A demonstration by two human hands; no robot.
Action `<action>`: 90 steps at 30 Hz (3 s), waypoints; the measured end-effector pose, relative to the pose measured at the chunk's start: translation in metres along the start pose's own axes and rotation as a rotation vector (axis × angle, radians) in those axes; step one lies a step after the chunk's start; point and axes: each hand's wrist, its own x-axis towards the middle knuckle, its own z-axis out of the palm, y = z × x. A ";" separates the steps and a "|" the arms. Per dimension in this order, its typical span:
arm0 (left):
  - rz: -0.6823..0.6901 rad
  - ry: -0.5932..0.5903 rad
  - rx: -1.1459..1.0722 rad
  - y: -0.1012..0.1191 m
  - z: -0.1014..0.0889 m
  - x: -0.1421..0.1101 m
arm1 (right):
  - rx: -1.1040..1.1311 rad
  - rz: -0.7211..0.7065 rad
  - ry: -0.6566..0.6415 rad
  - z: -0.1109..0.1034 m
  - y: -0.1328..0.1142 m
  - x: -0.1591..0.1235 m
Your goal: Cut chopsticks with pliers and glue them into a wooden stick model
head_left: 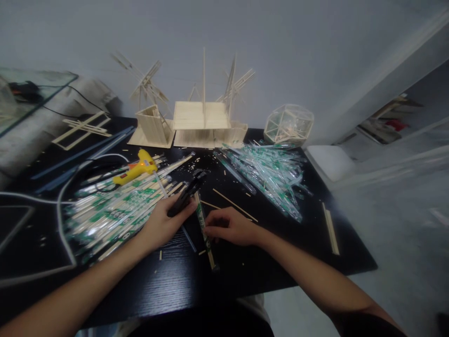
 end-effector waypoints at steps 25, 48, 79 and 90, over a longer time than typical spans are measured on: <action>0.030 0.083 0.093 0.004 -0.007 -0.005 | -0.248 -0.119 -0.080 -0.006 -0.010 -0.003; 0.006 0.116 0.115 0.001 -0.009 -0.001 | -0.171 -0.098 -0.068 -0.004 -0.007 -0.004; 0.094 0.038 0.116 -0.009 -0.005 0.000 | 0.085 -0.116 0.196 -0.003 -0.007 -0.002; 0.042 0.131 0.098 -0.002 -0.004 0.002 | 0.034 -0.204 0.385 -0.004 -0.002 0.002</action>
